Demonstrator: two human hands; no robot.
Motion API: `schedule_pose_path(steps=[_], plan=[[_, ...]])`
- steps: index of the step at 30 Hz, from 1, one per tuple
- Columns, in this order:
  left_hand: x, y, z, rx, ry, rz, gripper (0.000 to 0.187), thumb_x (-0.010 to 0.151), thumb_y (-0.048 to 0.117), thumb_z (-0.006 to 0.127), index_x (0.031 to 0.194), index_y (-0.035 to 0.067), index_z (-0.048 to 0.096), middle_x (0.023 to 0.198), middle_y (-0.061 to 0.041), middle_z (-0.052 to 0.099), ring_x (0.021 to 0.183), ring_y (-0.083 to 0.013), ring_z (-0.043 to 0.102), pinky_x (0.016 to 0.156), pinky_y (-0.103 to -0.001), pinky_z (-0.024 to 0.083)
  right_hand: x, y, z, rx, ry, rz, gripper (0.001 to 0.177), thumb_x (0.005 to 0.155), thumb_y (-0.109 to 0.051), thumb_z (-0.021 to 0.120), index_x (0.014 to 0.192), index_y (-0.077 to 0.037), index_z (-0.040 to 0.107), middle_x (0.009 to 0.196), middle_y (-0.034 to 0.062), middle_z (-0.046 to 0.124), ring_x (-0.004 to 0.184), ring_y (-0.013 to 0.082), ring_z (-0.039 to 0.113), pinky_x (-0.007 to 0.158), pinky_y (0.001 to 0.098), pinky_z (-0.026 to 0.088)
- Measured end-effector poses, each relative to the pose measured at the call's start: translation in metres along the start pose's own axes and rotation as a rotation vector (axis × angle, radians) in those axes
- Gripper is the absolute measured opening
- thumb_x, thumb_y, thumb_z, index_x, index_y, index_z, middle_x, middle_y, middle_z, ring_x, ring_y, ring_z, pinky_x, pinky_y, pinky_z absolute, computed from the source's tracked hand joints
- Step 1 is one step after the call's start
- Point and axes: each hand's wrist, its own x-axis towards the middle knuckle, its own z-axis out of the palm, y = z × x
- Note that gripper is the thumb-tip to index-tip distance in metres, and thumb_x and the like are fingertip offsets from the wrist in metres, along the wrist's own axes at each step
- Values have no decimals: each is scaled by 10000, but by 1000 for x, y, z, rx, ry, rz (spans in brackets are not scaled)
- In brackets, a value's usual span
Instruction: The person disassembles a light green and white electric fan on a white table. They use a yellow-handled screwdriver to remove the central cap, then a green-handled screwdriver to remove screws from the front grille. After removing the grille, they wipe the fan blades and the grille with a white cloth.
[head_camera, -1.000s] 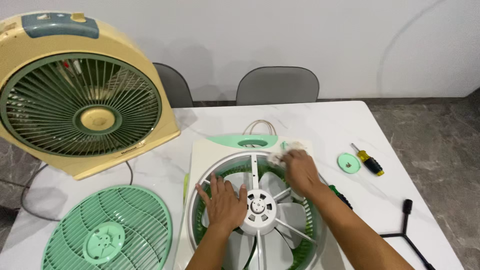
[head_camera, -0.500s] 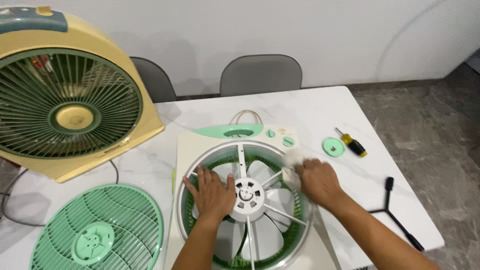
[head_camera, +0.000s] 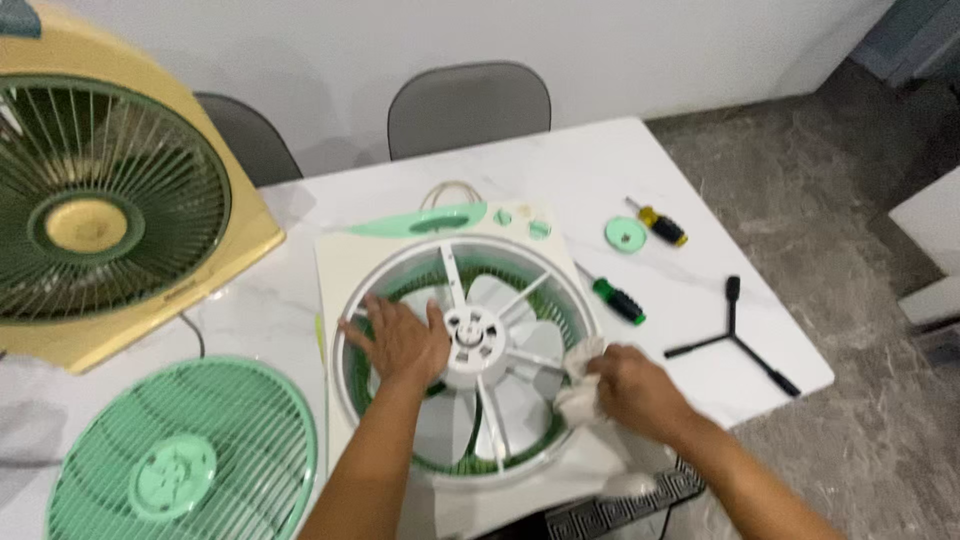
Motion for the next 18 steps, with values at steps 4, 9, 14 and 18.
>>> schedule_pose_path(steps=[4, 9, 14, 18], plan=[[-20, -17, -2, -85, 136, 204, 778, 1010, 545, 268, 1494, -52, 387, 1639, -206, 231, 1565, -340, 3, 1132, -727, -171, -18, -8, 5, -205, 163, -224, 253, 712, -15, 636, 928, -77, 753, 1026, 138, 641, 988, 316, 555, 839, 453, 456], [-82, -81, 0, 11, 211, 326, 754, 953, 570, 335, 1451, 14, 441, 1626, -207, 232, 1541, -340, 43, 1055, -779, -164, -39, -39, 32, -141, 98, -326, 209, 716, -43, 644, 897, -87, 739, 965, 52, 646, 969, 260, 562, 885, 446, 387], [-98, -113, 13, -171, 215, 252, 713, 984, 517, 341, 1471, 10, 456, 1701, -177, 225, 1526, -356, 99, 1079, -737, -44, -51, -83, 72, -130, -111, -223, 309, 745, -83, 660, 1054, -78, 672, 988, 107, 584, 1000, 277, 529, 920, 433, 403], [-80, -132, 22, -804, 233, 276, 654, 1055, 447, 207, 1469, 33, 500, 1615, -137, 402, 1523, -275, 299, 1278, -449, 193, -62, -91, 95, -54, 123, -425, 335, 813, -123, 705, 1103, -15, 577, 1099, 176, 547, 1009, 363, 504, 895, 479, 403]])
